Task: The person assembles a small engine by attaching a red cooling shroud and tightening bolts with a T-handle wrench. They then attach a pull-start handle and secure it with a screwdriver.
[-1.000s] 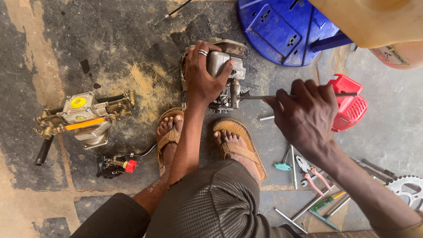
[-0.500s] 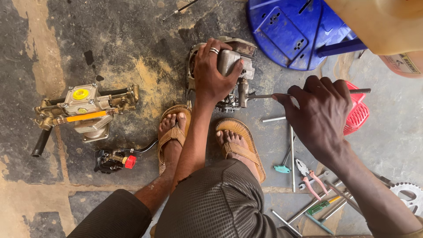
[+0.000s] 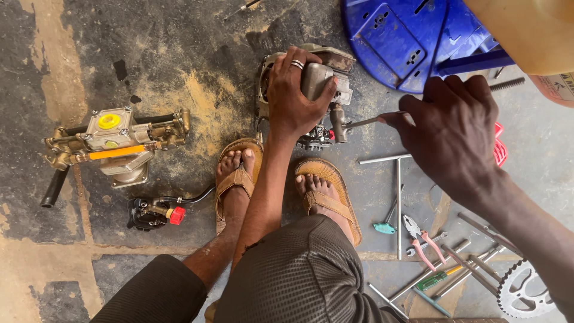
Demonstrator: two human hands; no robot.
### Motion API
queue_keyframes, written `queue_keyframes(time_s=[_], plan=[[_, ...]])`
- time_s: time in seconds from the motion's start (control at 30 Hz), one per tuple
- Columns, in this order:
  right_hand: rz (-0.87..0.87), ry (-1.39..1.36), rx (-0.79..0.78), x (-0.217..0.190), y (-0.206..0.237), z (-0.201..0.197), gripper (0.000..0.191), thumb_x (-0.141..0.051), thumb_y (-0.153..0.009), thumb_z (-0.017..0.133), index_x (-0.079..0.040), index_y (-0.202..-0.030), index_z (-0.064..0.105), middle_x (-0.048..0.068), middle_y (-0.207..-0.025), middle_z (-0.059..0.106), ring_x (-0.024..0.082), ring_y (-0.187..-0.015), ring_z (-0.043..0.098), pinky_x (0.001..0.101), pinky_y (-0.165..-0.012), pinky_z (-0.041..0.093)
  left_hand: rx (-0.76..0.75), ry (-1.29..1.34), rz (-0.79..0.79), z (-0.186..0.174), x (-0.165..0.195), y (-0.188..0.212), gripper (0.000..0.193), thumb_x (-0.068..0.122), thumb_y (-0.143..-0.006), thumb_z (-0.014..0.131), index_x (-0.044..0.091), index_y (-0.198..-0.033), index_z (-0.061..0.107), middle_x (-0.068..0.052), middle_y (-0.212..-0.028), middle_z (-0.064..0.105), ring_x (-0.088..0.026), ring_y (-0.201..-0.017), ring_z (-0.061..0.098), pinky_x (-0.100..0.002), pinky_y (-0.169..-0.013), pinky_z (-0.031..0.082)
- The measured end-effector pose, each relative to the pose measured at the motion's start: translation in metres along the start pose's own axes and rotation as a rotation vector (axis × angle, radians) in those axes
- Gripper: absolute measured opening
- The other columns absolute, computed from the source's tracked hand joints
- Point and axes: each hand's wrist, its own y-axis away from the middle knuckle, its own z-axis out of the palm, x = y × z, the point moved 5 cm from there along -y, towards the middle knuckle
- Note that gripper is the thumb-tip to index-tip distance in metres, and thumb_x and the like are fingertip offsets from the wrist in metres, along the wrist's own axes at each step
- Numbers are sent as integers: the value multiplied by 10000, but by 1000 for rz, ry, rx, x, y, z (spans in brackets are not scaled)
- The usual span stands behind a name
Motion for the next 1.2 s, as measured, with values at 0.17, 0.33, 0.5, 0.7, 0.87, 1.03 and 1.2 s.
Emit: queue_keyframes(time_s=[0.17, 0.33, 0.5, 0.7, 0.87, 1.03, 1.2], plan=[[4, 38, -37, -3, -2, 3, 406, -465, -1010, 784, -124, -799, 721, 27, -777, 601, 189, -725, 496, 391, -848, 382, 15, -25, 41, 1, -3, 0, 387, 398, -875, 757, 133, -1120, 616, -83, -1066, 651, -319, -1137, 634, -545, -1095, 459], [-105, -12, 115, -1, -10, -5, 320, -411, -879, 830, -105, -808, 764, 48, -753, 598, 228, -800, 553, 403, -884, 394, 27, 1, 18, 1, -5, 2, 406, 404, -876, 749, 123, -1138, 621, -98, -1095, 653, -361, -1183, 611, -535, -1071, 465], [-124, -90, 125, 12, -7, -2, 331, -421, -936, 848, -105, -870, 776, 26, -769, 621, 174, -802, 576, 371, -919, 403, 21, -5, 19, -1, -2, 2, 374, 410, -889, 748, 140, -1105, 606, -75, -1059, 625, -303, -1113, 639, -539, -1074, 488], [-112, -27, 73, 7, -8, 0, 330, -442, -900, 843, -121, -856, 787, 19, -702, 614, 180, -693, 556, 382, -848, 396, -16, 20, -35, 4, -11, 1, 383, 436, -891, 742, 149, -1103, 601, -55, -1001, 627, -250, -1005, 655, -524, -1033, 517], [-127, -58, 110, 6, -17, -12, 301, -386, -868, 864, -104, -819, 769, 20, -717, 618, 191, -763, 599, 382, -873, 424, 45, -5, 45, 5, -10, 3, 393, 437, -902, 744, 166, -1141, 590, -67, -1056, 642, -293, -1098, 643, -541, -1046, 506], [-24, -133, 12, 20, -4, 11, 312, -401, -918, 856, -106, -852, 776, 31, -699, 615, 205, -710, 598, 413, -794, 419, 31, 9, 12, 3, -9, 3, 379, 436, -902, 741, 162, -1117, 590, -78, -1068, 640, -303, -1113, 639, -532, -1021, 523], [91, -311, -42, 42, 9, 53, 284, -374, -963, 831, -98, -921, 779, 55, -770, 646, 218, -642, 607, 397, -593, 443, 39, 17, 15, 1, -9, 1, 397, 453, -887, 744, 154, -1104, 598, -62, -1017, 635, -264, -1049, 644, -535, -1041, 501]])
